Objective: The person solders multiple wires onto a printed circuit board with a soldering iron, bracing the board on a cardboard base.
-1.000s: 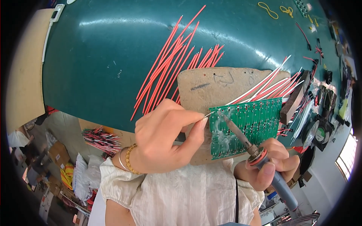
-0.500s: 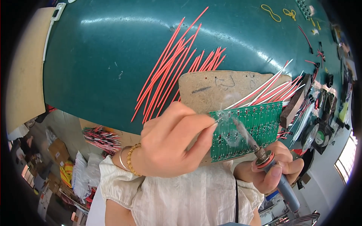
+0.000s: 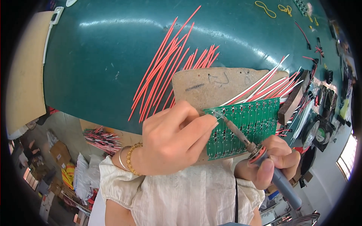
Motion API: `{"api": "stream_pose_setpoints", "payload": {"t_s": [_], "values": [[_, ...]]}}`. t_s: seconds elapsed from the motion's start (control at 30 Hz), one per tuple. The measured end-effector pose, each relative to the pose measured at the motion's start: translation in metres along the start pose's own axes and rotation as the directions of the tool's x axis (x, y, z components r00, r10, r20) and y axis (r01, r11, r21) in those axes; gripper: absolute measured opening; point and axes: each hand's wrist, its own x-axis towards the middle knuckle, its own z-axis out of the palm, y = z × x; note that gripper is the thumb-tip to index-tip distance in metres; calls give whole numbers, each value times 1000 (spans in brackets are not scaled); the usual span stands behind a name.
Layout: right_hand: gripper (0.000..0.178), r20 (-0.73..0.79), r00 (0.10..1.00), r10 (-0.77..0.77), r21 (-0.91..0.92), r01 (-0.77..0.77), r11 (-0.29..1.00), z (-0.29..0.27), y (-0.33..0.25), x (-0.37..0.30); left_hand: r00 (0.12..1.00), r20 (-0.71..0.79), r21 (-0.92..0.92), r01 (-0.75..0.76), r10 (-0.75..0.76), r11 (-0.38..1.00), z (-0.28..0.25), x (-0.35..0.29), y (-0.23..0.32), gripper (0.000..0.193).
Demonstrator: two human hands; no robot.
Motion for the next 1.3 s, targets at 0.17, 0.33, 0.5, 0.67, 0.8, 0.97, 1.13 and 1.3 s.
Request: {"api": "stream_pose_setpoints", "payload": {"t_s": [0.17,0.33,0.5,0.67,0.8,0.97,1.13,1.3], "values": [[24,-287,957,33,96,-5,995,2,2,-4,988,-30,-96,149,-153,984,-9,-3,15,18],[24,-337,941,25,-18,-33,999,2,-1,-5,996,-68,-74,52,-57,996,5,10,11,17],[25,-99,992,81,-22,-83,996,-1,1,-1,999,-28,21,-17,18,1000,8,12,5,16],[25,-109,993,49,-31,-53,998,1,-1,0,999,-26,51,-40,42,998,10,14,5,16],[26,-201,976,78,-39,-87,995,1,-3,-2,990,-142,9,5,-4,1000,15,13,7,17],[26,-128,988,85,-67,-95,993,-1,-3,0,999,-31,60,-41,43,997,14,15,7,19],[26,-121,991,63,-37,-68,997,-5,-2,-2,998,-9,62,-61,62,996,12,13,5,20],[24,-230,968,100,-65,-118,991,5,-7,0,998,11,54,-61,60,997,7,9,13,20]]}}
